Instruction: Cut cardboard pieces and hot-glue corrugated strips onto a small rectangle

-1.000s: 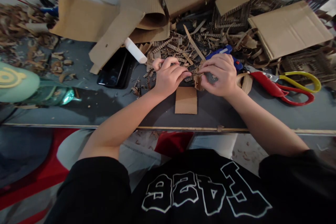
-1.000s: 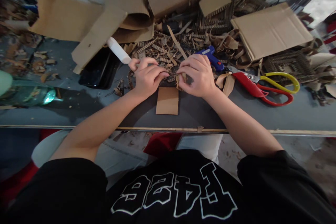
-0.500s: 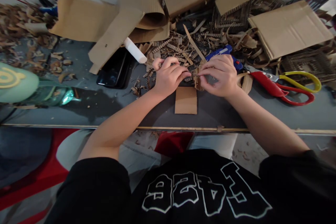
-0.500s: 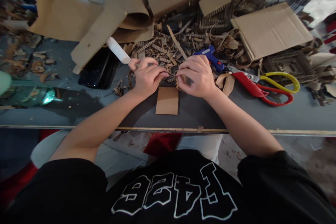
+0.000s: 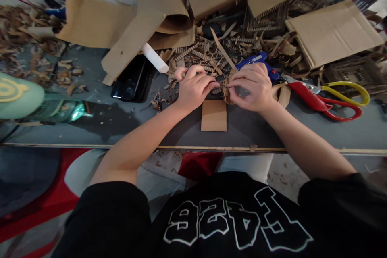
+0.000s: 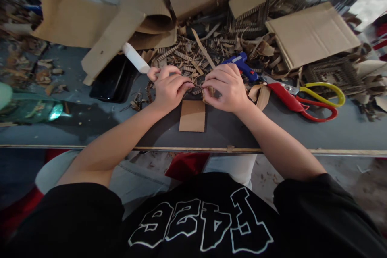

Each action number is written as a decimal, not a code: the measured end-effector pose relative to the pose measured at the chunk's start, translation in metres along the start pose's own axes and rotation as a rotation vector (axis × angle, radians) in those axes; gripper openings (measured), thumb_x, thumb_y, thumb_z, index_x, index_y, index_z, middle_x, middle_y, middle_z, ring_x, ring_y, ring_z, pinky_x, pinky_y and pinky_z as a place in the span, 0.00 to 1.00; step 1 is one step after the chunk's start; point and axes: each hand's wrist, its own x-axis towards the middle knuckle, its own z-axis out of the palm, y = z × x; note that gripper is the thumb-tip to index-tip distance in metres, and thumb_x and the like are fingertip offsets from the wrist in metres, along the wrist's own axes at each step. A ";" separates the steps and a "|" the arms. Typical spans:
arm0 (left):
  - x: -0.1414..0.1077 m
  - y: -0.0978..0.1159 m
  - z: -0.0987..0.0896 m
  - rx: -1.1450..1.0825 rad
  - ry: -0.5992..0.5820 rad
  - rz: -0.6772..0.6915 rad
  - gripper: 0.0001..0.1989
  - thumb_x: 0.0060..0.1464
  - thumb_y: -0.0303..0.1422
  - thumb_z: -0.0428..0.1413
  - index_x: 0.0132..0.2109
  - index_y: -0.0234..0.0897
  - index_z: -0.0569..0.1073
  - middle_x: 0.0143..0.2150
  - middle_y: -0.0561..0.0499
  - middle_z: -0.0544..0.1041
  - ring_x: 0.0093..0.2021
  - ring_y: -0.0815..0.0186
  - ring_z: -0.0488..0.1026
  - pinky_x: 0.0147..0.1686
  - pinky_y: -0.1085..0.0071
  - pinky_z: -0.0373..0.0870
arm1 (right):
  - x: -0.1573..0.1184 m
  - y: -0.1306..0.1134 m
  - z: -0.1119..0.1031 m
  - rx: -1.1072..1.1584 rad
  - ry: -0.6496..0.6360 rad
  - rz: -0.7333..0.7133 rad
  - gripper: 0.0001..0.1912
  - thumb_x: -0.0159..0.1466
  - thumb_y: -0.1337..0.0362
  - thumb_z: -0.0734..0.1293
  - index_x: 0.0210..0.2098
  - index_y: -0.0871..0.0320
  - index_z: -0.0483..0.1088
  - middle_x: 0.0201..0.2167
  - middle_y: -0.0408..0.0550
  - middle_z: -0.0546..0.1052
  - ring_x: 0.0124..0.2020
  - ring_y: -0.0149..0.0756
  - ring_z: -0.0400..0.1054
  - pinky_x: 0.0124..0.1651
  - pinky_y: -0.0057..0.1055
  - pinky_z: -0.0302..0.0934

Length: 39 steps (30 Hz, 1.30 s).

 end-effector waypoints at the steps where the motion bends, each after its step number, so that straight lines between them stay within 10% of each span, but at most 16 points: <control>1: 0.000 0.000 0.000 0.033 0.026 0.023 0.24 0.68 0.53 0.45 0.41 0.45 0.79 0.32 0.50 0.82 0.50 0.55 0.78 0.53 0.50 0.59 | 0.000 0.000 0.000 0.003 -0.002 0.001 0.08 0.64 0.56 0.65 0.37 0.48 0.77 0.38 0.43 0.78 0.46 0.42 0.71 0.55 0.51 0.64; 39: -0.001 -0.003 0.005 -0.054 0.016 0.004 0.25 0.67 0.54 0.46 0.41 0.42 0.79 0.34 0.48 0.82 0.52 0.56 0.78 0.55 0.53 0.58 | 0.003 0.000 0.002 -0.018 0.029 -0.055 0.09 0.67 0.59 0.65 0.35 0.51 0.77 0.35 0.42 0.79 0.42 0.38 0.72 0.51 0.45 0.64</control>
